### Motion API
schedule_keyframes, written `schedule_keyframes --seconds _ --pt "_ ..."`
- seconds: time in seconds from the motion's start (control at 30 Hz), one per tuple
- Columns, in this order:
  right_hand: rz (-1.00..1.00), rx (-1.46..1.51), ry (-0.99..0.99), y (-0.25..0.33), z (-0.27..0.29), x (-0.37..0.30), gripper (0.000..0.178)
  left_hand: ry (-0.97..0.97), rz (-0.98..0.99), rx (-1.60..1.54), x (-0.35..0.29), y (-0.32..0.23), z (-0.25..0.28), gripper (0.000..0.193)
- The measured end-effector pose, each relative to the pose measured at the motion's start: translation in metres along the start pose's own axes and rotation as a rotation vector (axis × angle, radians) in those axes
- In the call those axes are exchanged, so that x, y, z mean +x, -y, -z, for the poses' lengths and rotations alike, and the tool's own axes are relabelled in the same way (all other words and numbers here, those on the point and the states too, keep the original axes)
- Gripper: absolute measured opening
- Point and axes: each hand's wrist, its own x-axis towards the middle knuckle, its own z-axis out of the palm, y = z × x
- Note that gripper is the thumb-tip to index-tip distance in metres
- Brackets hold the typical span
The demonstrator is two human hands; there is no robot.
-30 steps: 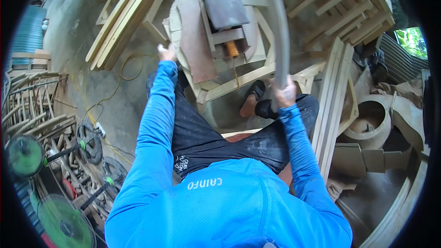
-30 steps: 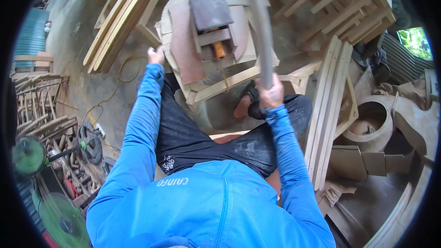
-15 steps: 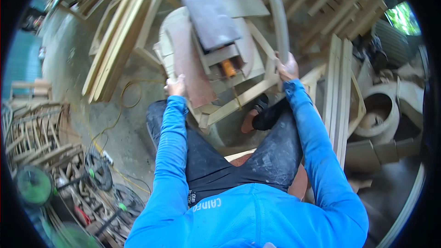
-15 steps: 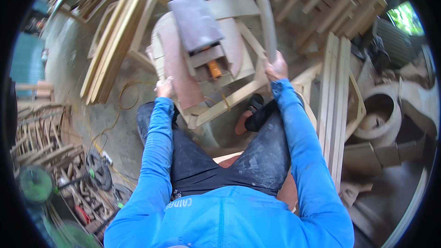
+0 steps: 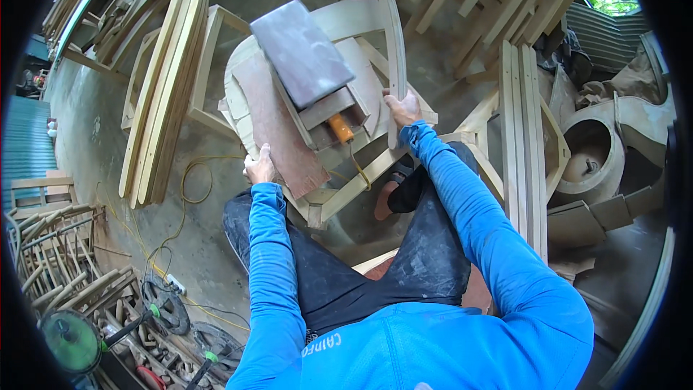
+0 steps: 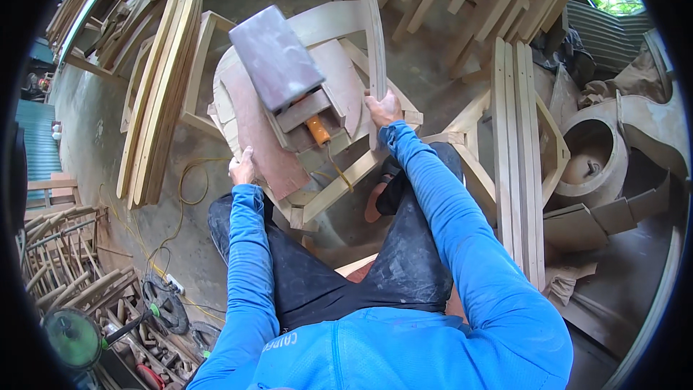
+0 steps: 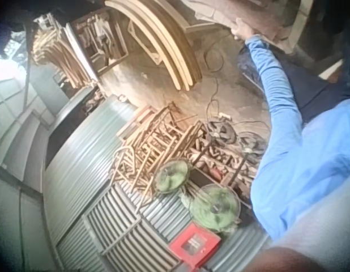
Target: Sanding curved wooden chair components using a belt sander.
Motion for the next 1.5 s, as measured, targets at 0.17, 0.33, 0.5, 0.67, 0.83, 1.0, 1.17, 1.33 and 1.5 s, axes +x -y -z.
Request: schedule_keyframes --seconds 0.17,0.33,0.5,0.67,0.83,1.0,1.17,1.33,1.5 --pt "-0.061 0.073 0.043 -0.007 0.015 -0.001 0.033 -0.059 -0.040 0.083 -0.034 -0.028 -0.004 0.061" --pt "-0.039 0.070 0.059 0.015 0.009 -0.009 0.031 -0.047 -0.081 -0.077 -0.016 -0.010 0.008 0.055" --pt "-0.065 0.093 0.116 0.032 -0.002 0.004 0.035 -0.102 -0.253 0.005 0.029 0.026 0.035 0.060" --pt "-0.012 0.004 0.079 0.000 0.038 0.006 0.041 -0.085 -0.292 0.085 -0.025 0.004 -0.004 0.047" --pt "-0.049 -0.089 0.108 0.023 0.054 -0.018 0.037 0.084 -0.144 0.220 -0.075 -0.005 0.010 0.067" --pt "0.068 -0.127 0.061 0.021 0.087 -0.051 0.038 -0.046 -0.305 0.083 -0.148 -0.051 0.024 0.086" --pt "0.140 -0.174 0.041 0.011 0.078 -0.047 0.042 -0.187 -0.105 0.120 -0.070 -0.038 0.019 0.102" --pt "0.199 -0.173 0.065 0.011 0.058 -0.020 0.047 -0.143 -0.056 0.299 -0.059 -0.045 -0.014 0.098" --pt "0.180 -0.265 0.016 0.003 0.028 -0.001 0.044 -0.172 -0.029 0.292 -0.066 -0.059 -0.012 0.091"
